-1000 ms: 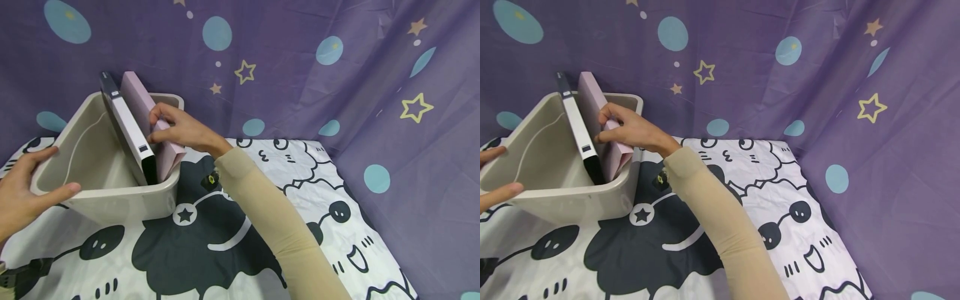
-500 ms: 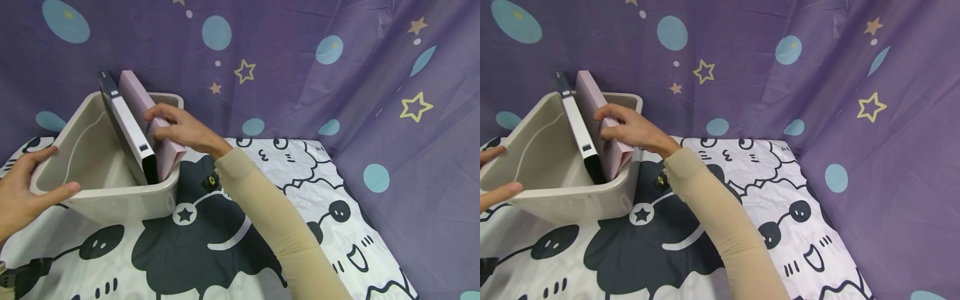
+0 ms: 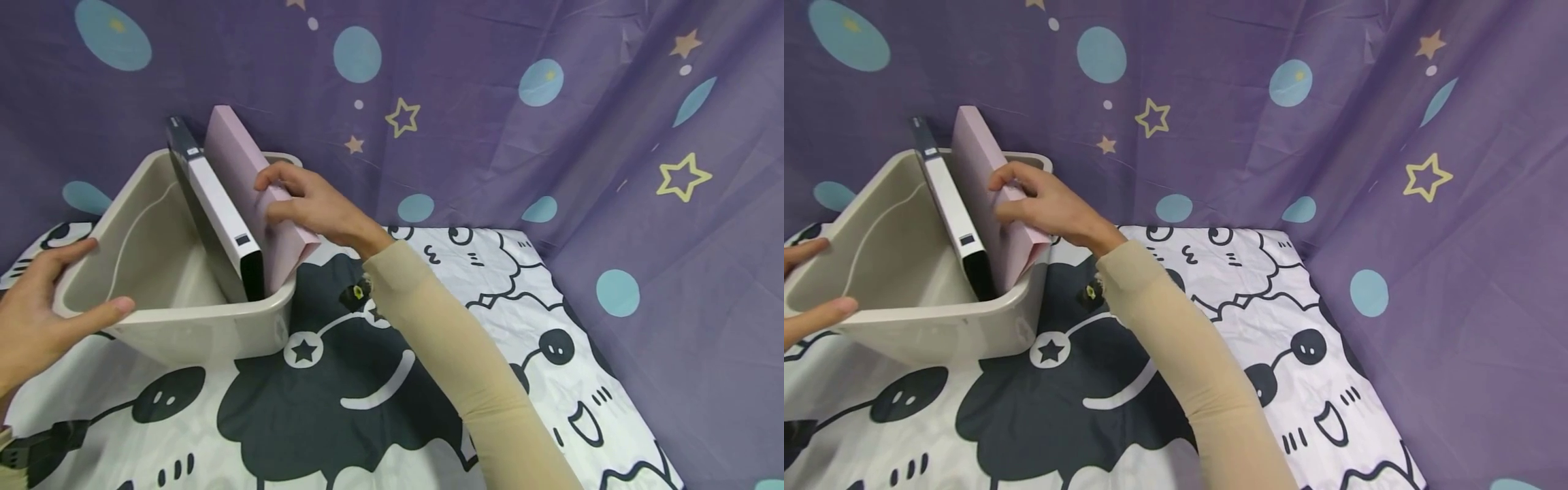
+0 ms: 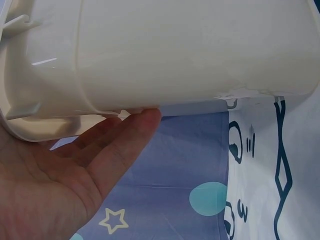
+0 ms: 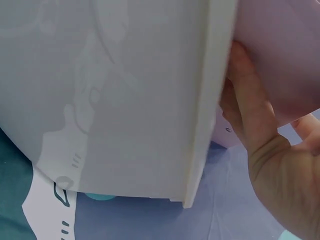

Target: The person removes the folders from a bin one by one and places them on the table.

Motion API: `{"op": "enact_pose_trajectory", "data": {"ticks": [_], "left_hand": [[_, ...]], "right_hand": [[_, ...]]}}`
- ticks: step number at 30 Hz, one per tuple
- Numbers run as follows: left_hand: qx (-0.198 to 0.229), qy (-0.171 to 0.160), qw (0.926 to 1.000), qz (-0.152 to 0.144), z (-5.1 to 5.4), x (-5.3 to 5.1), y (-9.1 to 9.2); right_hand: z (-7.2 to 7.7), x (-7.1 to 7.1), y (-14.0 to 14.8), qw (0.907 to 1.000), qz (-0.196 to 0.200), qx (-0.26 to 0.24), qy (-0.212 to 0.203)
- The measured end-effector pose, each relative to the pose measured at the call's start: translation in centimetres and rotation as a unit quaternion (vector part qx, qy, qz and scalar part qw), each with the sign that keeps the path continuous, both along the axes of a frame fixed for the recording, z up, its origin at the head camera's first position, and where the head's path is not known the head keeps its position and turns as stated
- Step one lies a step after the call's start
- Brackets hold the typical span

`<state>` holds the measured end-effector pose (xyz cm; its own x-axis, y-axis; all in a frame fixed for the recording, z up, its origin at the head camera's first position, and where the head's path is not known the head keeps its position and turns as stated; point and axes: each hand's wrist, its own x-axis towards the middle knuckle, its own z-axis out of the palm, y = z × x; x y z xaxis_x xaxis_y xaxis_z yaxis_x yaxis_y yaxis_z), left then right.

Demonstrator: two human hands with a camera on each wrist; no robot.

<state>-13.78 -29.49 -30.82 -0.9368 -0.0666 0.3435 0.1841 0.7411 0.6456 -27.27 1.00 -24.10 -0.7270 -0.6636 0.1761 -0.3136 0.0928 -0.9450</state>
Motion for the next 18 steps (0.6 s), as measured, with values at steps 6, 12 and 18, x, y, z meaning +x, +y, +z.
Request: {"op": "enact_pose_trajectory", "data": {"ticks": [6, 12, 18], "left_hand": [[0.002, 0.006, 1.0, -0.003, -0.02, 0.04, -0.04], [0.0, 0.006, 1.0, -0.002, -0.46, -0.15, -0.46], [-0.004, 0.002, 1.0, 0.001, -0.93, -0.43, -0.77]], "right_hand": [[0.61, -0.01, 0.5, 0.9997, -0.006, -0.008, -0.024], [0.74, -0.15, 0.44, 0.9992, -0.012, -0.003, -0.038], [0.62, -0.52, 0.4, 0.9977, -0.018, 0.004, -0.065]]}}
